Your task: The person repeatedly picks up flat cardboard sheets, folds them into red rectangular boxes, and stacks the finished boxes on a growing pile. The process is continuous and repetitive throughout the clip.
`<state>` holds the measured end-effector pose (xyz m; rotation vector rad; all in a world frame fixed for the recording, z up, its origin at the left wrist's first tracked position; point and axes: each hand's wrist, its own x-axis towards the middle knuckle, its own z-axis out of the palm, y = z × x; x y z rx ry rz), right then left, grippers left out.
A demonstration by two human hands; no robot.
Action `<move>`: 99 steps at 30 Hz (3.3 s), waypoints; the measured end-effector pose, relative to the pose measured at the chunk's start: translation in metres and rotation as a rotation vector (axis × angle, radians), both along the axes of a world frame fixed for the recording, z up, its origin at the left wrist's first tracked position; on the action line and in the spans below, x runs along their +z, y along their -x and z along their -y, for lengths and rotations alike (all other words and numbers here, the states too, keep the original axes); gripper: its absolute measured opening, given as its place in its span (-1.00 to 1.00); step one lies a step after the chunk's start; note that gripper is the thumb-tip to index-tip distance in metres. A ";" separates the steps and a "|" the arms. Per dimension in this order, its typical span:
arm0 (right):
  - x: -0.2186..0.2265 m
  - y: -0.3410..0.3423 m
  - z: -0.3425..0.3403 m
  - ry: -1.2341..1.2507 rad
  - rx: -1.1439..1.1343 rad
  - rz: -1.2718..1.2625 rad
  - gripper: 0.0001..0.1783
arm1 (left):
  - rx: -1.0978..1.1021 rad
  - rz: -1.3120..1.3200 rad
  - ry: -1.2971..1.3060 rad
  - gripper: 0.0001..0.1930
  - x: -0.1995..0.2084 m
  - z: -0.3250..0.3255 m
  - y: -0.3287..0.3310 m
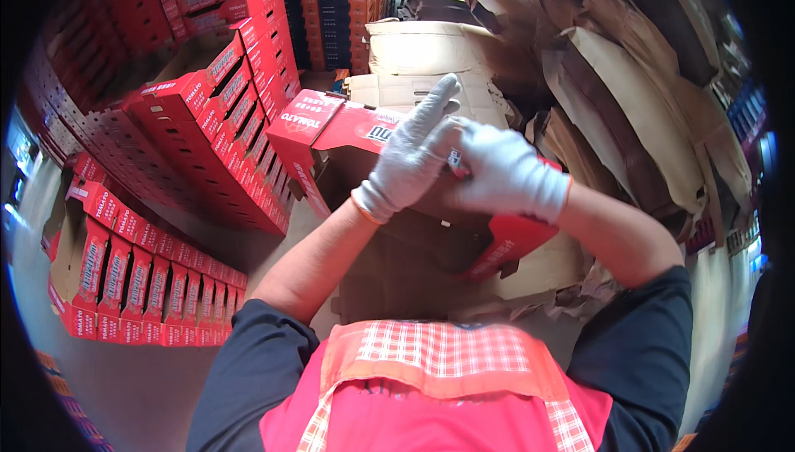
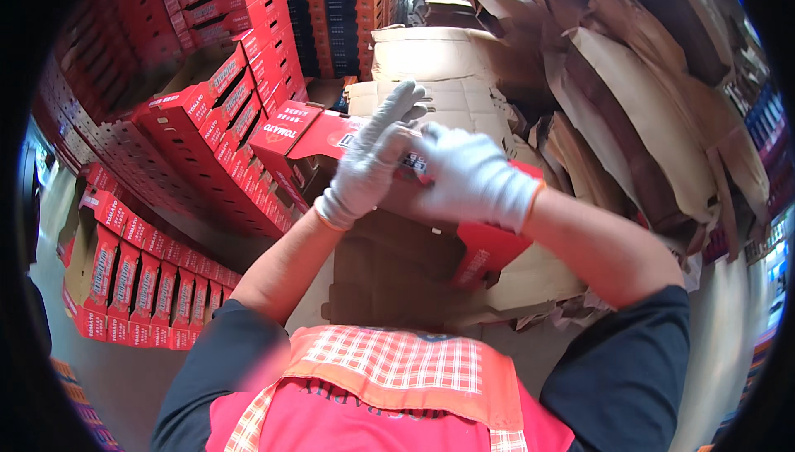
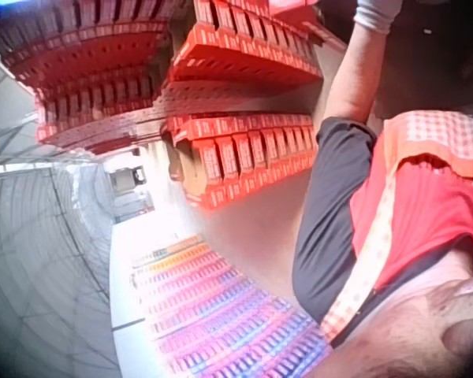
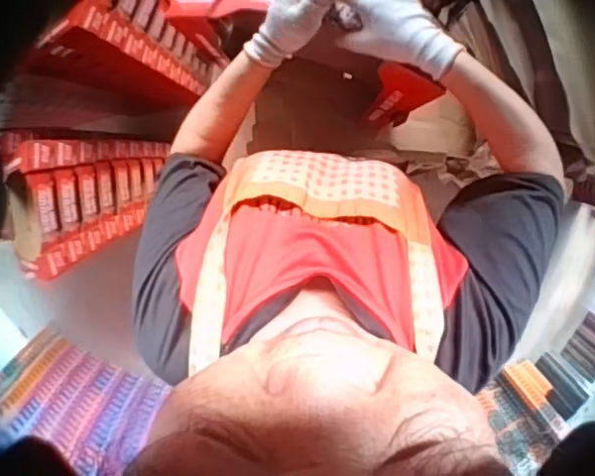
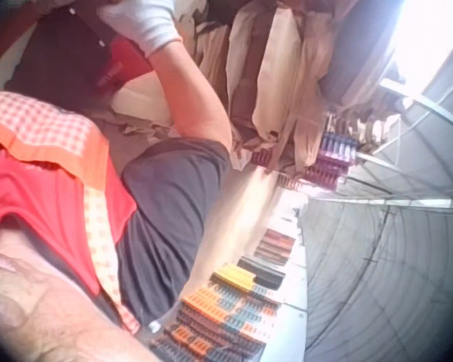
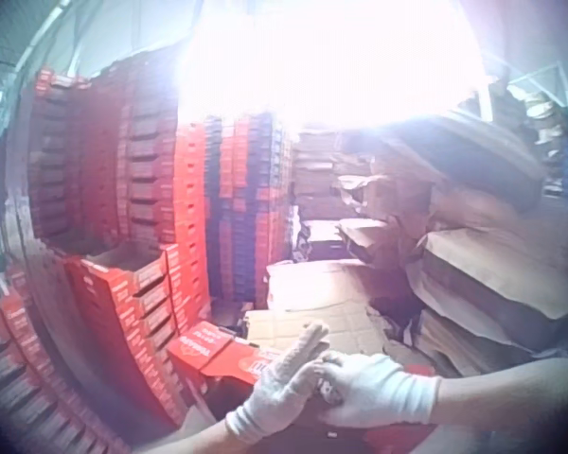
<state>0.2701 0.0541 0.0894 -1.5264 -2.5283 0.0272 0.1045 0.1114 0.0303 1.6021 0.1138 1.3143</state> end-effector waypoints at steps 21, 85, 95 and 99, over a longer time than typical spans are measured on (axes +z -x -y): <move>-0.124 -0.163 0.033 0.306 -0.057 -1.787 -0.66 | 0.365 -0.409 -0.716 -0.11 -0.007 0.088 -0.069; -0.324 -0.156 0.008 -0.139 -0.723 -0.133 -0.90 | 0.654 -1.949 0.856 0.20 -0.327 0.230 0.344; -0.310 -0.177 -0.001 0.069 -0.623 -0.401 -0.85 | 1.087 -0.906 0.230 0.07 -0.289 0.056 0.196; -0.302 -0.217 -0.019 -0.200 -0.994 -0.204 -0.56 | 1.059 -0.900 0.210 0.15 -0.273 -0.038 0.097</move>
